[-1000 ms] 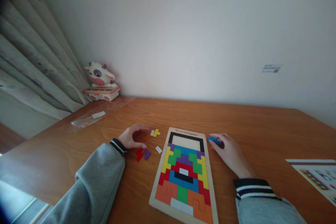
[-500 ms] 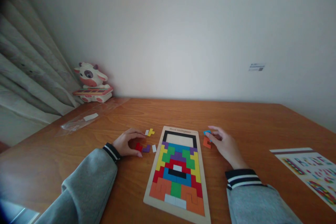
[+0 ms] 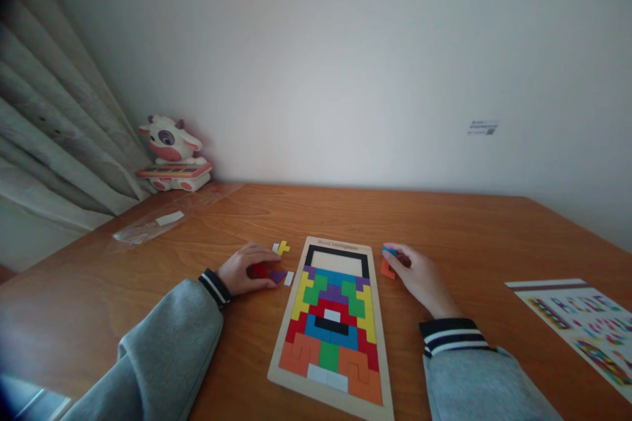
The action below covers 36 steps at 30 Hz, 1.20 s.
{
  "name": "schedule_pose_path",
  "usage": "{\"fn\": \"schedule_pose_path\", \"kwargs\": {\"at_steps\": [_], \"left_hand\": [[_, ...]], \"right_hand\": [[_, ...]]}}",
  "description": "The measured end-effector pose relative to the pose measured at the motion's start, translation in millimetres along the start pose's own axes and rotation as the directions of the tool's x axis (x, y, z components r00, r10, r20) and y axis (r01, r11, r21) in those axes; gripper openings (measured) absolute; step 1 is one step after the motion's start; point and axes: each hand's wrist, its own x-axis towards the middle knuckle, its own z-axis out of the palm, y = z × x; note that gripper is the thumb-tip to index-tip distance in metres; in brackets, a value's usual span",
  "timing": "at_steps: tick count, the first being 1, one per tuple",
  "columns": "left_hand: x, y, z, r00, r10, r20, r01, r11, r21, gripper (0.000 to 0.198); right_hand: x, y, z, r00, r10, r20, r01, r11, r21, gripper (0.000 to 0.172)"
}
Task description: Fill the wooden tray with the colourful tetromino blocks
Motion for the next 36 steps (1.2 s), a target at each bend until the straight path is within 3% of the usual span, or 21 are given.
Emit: {"fn": "schedule_pose_path", "kwargs": {"at_steps": [5,10,19,26,32,36], "left_hand": [[4.9,10.2,10.7,1.0,0.01,0.018,-0.009,0.998,-0.056,0.029],[4.3,12.2,13.5,1.0,-0.006,0.011,0.006,0.999,-0.035,0.029],[5.1,20.0,9.9,1.0,-0.021,-0.013,0.021,1.0,-0.021,0.026],[0.6,14.1,11.1,0.994,-0.081,-0.076,0.077,0.995,-0.06,0.023],[0.8,15.7,10.1,0.996,-0.052,-0.069,0.048,0.997,-0.057,0.024],[4.9,12.5,7.1,0.997,0.014,-0.081,-0.015,1.0,-0.013,0.027]], "right_hand": [[0.3,2.0,1.4,0.996,0.008,-0.089,-0.006,1.0,0.031,0.05],[1.1,10.4,3.1,0.991,-0.01,-0.137,-0.001,0.997,-0.078,0.042],[-0.6,8.1,5.9,0.973,-0.172,-0.152,0.143,0.973,-0.183,0.033],[-1.0,1.9,-0.9,0.982,-0.178,-0.07,0.161,0.966,-0.203,0.034],[-4.9,1.8,-16.2,0.977,-0.156,0.148,0.177,0.974,-0.144,0.044],[-5.7,2.1,-15.2,0.988,-0.099,0.115,0.114,0.984,-0.134,0.051]]}}
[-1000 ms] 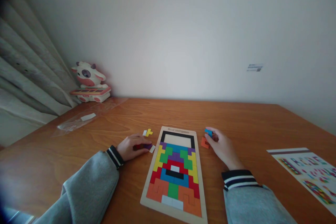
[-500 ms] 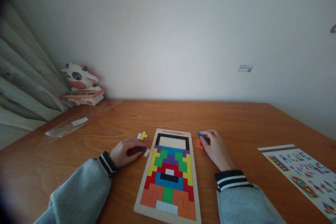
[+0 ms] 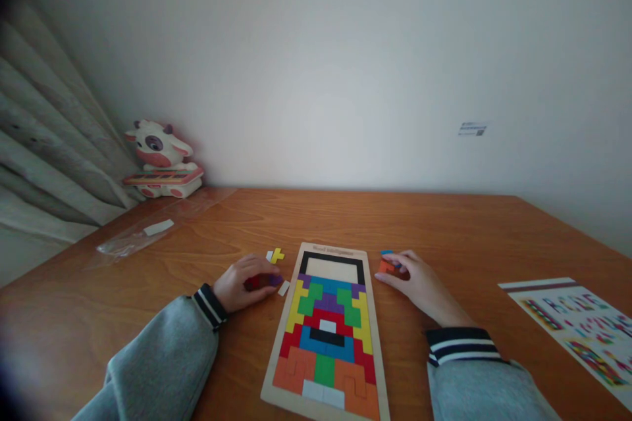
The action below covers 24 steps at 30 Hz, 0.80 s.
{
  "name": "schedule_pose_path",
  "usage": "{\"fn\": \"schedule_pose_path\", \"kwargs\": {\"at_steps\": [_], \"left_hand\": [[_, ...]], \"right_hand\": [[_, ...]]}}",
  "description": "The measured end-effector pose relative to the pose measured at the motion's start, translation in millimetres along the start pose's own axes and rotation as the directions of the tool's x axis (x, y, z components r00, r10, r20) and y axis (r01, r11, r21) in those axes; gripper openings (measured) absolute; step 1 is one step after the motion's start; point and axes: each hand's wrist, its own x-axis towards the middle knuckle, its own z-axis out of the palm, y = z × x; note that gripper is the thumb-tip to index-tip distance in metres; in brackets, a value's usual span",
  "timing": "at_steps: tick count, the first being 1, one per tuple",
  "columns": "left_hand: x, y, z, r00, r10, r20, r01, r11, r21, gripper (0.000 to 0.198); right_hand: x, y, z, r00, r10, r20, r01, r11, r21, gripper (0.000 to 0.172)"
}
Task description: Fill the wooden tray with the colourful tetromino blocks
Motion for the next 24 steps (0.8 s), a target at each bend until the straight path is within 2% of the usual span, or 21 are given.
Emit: {"fn": "schedule_pose_path", "kwargs": {"at_steps": [4,8,11,17,20,24], "left_hand": [[9.3,-15.4,-1.8,0.994,-0.04,-0.105,0.053,0.99,0.13,0.029],[18.9,-33.9,1.2,0.996,-0.071,-0.056,0.079,0.985,0.156,0.041],[21.5,-40.7,4.8,0.993,-0.111,-0.024,0.114,0.981,0.156,0.04],[19.0,-42.6,8.3,0.987,-0.16,-0.022,0.161,0.982,0.094,0.042],[18.9,-40.5,9.1,0.981,-0.182,-0.062,0.185,0.982,0.043,0.044],[21.8,-27.4,11.0,0.966,-0.216,-0.143,0.213,0.976,-0.033,0.041]], "right_hand": [[2.5,1.7,5.9,0.999,0.008,-0.046,-0.007,1.0,0.017,0.048],[4.6,5.9,11.0,0.996,0.009,-0.085,-0.007,0.999,0.032,0.049],[4.0,7.2,14.0,0.995,0.037,-0.097,-0.033,0.999,0.039,0.052],[2.6,-2.9,17.3,0.985,0.074,-0.155,-0.057,0.992,0.113,0.042],[3.7,-13.4,18.2,0.968,0.104,-0.23,-0.058,0.978,0.199,0.038],[4.7,-26.7,21.6,0.935,0.151,-0.32,-0.029,0.934,0.356,0.043]]}}
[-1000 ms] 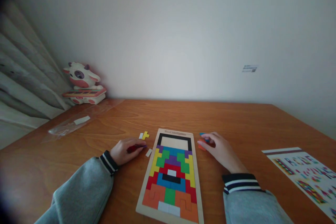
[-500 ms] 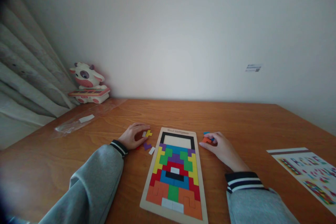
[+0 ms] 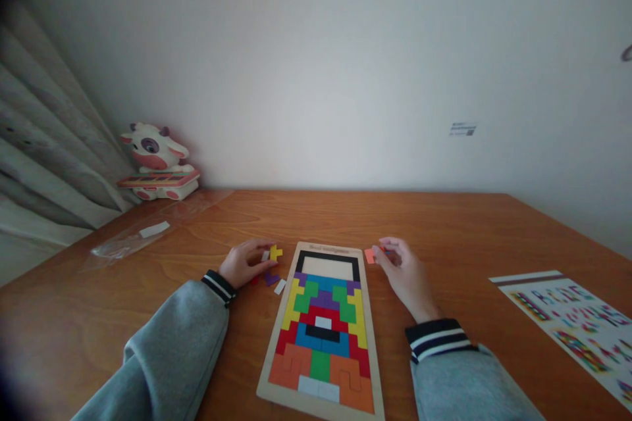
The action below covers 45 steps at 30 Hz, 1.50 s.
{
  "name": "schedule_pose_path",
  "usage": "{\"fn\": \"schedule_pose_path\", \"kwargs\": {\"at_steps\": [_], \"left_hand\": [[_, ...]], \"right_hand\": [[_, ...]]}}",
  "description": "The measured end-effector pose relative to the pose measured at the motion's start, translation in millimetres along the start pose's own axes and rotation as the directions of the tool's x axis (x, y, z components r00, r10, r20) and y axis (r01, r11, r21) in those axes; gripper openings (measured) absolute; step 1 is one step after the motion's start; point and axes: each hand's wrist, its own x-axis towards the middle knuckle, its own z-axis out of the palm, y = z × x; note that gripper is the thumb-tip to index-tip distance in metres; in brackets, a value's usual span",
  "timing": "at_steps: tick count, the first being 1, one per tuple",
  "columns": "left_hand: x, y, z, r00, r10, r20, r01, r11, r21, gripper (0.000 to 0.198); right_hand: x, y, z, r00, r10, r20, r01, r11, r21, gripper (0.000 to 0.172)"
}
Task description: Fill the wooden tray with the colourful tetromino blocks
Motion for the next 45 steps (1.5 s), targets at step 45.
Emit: {"fn": "schedule_pose_path", "kwargs": {"at_steps": [45], "left_hand": [[25.9,37.2,49.3,0.933,0.327,0.149,-0.332,0.943,0.01,0.028]], "right_hand": [[-24.9,-50.2,62.1,0.716,-0.437,0.545,0.585,0.802,-0.126,0.029]]}}
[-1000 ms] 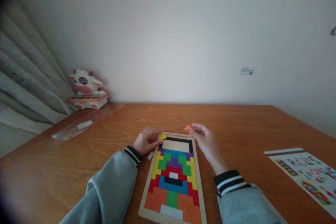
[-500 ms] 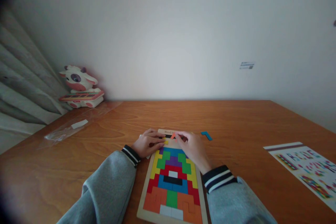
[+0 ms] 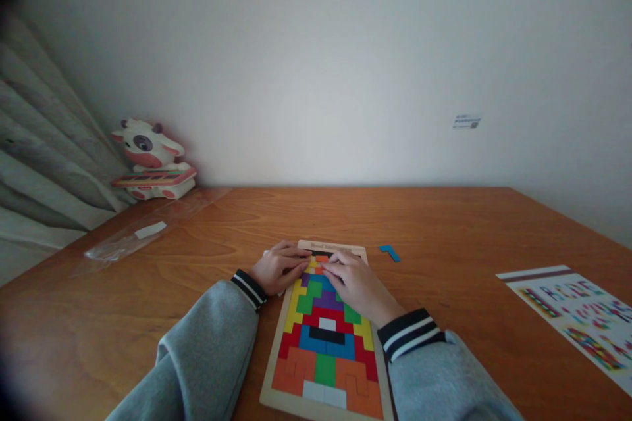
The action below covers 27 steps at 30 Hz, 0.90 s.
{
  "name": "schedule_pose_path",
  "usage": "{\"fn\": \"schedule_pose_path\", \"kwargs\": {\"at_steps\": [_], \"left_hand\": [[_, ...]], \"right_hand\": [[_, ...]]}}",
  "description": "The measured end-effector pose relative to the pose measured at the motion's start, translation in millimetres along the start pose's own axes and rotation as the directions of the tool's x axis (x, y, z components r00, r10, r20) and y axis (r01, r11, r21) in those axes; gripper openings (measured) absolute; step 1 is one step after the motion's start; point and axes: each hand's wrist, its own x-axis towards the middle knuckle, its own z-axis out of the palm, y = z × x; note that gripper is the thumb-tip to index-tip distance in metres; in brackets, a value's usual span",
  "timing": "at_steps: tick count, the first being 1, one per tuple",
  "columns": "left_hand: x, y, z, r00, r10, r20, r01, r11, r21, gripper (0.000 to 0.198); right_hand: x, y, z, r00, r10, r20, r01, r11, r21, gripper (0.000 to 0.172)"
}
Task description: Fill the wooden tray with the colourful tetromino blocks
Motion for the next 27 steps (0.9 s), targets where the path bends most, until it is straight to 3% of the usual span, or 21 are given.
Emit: {"fn": "schedule_pose_path", "kwargs": {"at_steps": [10,18,23,27], "left_hand": [[-0.8,-2.2,2.9,0.999,0.033,-0.024,-0.033,0.999,0.023,0.025],[1.9,4.4,-2.6,0.999,0.014,-0.038,-0.012,0.998,0.056,0.027],[0.7,6.1,-6.2,0.999,0.027,-0.028,-0.024,0.995,0.101,0.028],[-1.2,5.4,-9.1,0.996,-0.023,-0.087,0.034,0.99,0.134,0.026]], "right_hand": [[1.8,-17.1,-3.0,0.999,-0.004,0.041,0.006,0.998,-0.07,0.028],[-0.9,-13.4,0.9,0.998,0.045,0.038,-0.046,0.999,0.018,0.045],[0.9,-14.9,3.2,0.999,0.041,-0.022,-0.04,0.997,0.069,0.049],[1.1,-1.0,-8.4,0.981,0.086,-0.173,-0.078,0.996,0.053,0.039]]}}
